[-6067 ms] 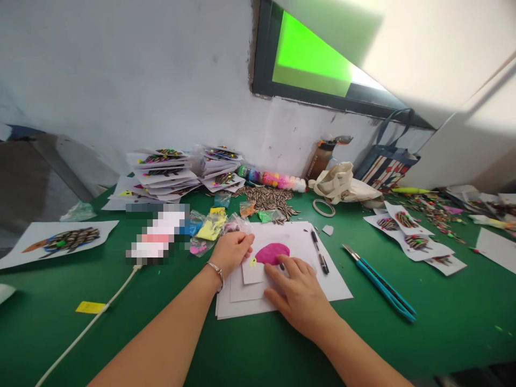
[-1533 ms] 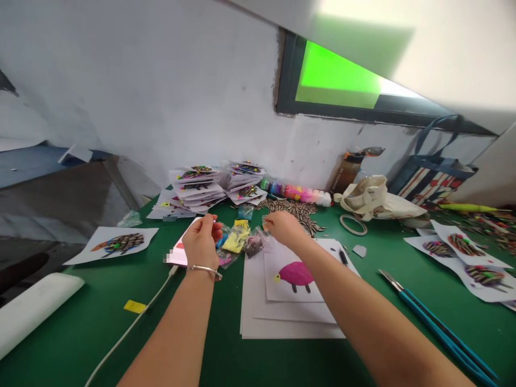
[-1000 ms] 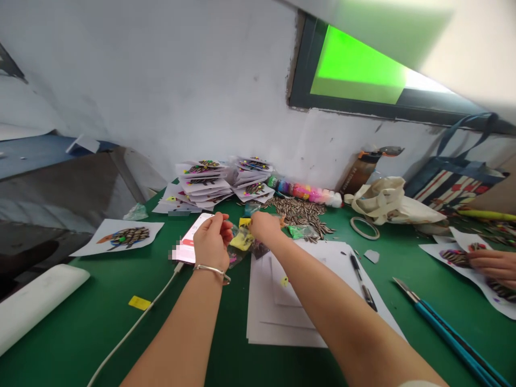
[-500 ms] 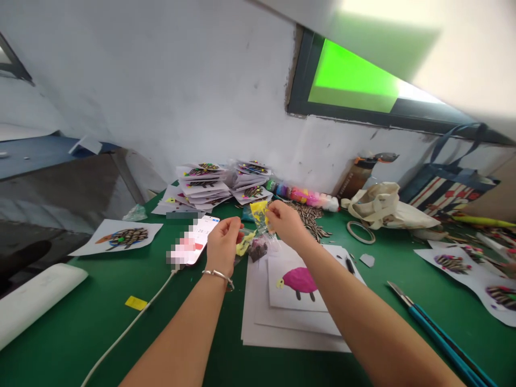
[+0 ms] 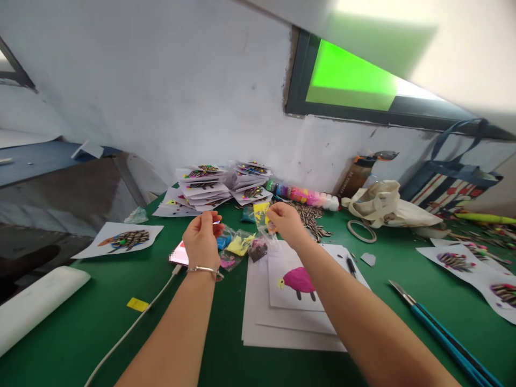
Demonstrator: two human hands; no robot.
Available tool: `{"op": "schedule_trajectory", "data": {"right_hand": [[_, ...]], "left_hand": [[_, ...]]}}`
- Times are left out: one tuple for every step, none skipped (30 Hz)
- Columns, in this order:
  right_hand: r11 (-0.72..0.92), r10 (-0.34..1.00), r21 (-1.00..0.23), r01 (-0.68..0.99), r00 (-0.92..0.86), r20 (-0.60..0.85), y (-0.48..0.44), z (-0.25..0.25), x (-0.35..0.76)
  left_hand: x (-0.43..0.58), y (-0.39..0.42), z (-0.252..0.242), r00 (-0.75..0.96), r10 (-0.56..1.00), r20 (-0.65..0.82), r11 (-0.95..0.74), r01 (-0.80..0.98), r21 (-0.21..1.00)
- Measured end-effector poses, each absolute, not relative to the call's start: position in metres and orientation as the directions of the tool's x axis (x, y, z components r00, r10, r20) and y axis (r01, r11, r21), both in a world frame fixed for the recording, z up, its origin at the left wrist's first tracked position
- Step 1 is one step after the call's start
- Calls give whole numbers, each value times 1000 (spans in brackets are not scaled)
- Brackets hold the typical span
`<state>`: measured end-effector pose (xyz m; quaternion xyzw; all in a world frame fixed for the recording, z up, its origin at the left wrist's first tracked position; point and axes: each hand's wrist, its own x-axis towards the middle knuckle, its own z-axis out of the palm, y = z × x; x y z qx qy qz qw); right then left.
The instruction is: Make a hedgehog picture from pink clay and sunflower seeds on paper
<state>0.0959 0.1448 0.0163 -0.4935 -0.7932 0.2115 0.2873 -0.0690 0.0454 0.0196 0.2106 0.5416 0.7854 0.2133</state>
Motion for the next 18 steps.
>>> {"op": "schedule_trajectory", "data": {"right_hand": [[414,909,-606,680,-344,236,146,17,96],[406,913,-591,697,-337,229,145,18,96],[398,917,-577,713,-328,227,144,19,95],[399,917,-558,728,-324,234,140,21,94],[421,907,-529,737,-338,250,135,23,92],[457,889,-493,740,-369,269,127,25,90],[527,850,-431,733,-438,294,118,26,86],[624,782,-360,694,-547,301,107,27,83],[699,715,-303,648,-632,299,95,26,78],[774,633,-251,581,-715,297,83,25,74],[834,551,-210,510,-789,273,72,22,69],[870,492,-183,459,-835,247,62,18,64],[893,448,-154,423,-866,222,55,14,60],[902,432,-124,415,-878,207,50,10,56],[901,434,-97,423,-880,192,47,7,52],[895,446,-82,438,-876,183,47,5,50],[885,466,-82,459,-866,183,50,5,48],[872,490,-100,479,-851,191,53,7,48]], "left_hand": [[-70,45,21,-829,550,100,-336,-109,936],[-70,45,21,-835,542,97,-347,-117,931],[-70,45,22,-838,538,93,-356,-126,926],[-71,45,22,-837,540,88,-361,-136,923],[-71,44,23,-836,542,85,-366,-143,920],[-71,44,23,-835,543,84,-370,-148,917],[-71,44,24,-834,545,85,-375,-152,915],[-70,44,24,-833,547,86,-378,-154,913],[-70,43,24,-831,549,86,-379,-156,912],[-70,43,24,-829,553,85,-379,-159,912],[-69,43,24,-825,558,85,-377,-161,912],[-69,43,24,-819,568,84,-373,-164,913],[-68,43,24,-811,579,83,-365,-166,916],[-68,43,24,-803,590,83,-354,-165,921],[-67,42,24,-796,599,85,-340,-157,927],[-66,42,24,-791,605,92,-325,-140,935],[-65,42,24,-787,608,104,-311,-115,943],[-65,42,24,-782,611,123,-298,-83,951]]}}
